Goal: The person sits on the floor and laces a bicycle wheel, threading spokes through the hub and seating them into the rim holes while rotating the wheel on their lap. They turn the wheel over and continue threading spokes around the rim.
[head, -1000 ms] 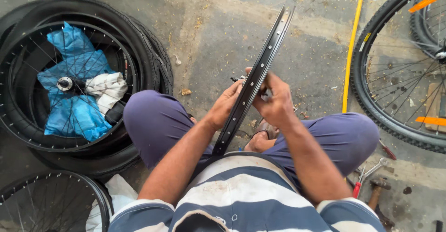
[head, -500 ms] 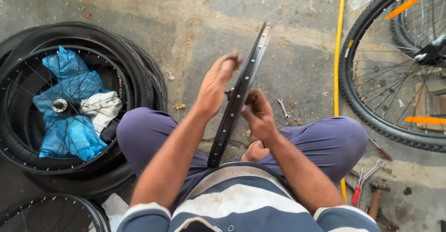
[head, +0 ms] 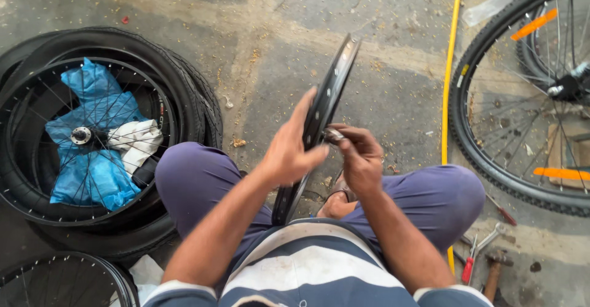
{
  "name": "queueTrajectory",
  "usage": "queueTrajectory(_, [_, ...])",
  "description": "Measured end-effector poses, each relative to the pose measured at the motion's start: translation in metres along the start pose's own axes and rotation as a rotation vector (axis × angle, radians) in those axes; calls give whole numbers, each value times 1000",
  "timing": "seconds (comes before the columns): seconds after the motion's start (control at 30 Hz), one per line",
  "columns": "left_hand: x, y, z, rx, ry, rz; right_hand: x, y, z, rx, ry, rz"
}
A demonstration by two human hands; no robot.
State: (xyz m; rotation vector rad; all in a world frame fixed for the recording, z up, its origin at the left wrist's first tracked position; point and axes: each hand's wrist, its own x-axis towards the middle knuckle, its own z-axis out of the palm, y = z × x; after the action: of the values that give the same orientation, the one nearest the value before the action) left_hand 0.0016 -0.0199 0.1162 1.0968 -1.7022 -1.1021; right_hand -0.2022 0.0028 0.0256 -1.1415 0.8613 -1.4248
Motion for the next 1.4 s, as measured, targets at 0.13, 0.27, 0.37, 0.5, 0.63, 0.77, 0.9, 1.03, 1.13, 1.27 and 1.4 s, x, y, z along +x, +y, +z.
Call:
queueTrajectory(0.13, [-42,-7,10,-5,34,96,4,0,-1,-23,50,-9])
queueTrajectory(0.27, [-58,-12,14,28,31,135,11,14,-4,148,-73,48])
queueTrajectory(0.37, [-62,-14,13,-66,53,92,20,12,-2,379,-85,165])
queueTrajectory(0.5, [-64,-15,11,-90,57,35,32,-17,9,294,-217,252])
queueTrajectory(0.63, [-62,-15,13,-87,60,19,30,-36,37,-673,-133,-432])
queueTrajectory(0.77, [-58,-14,14,-62,58,28,20,-31,51,-974,-6,-639])
queueTrajectory(0.9, [-58,-12,15,-75,21,82,17,-12,35,-469,113,-277])
queueTrajectory(1.03, [-59,-11,15,-55,32,81,12,1,15,-294,61,-59])
queueTrajectory(1.13, [-59,-12,14,-58,46,71,10,2,8,-132,-76,64])
queueTrajectory(1.27, [-58,-14,13,-60,54,65,15,-7,8,-44,-109,178])
queueTrajectory(1.4, [-60,-15,13,-87,73,47,18,-16,18,100,-158,209])
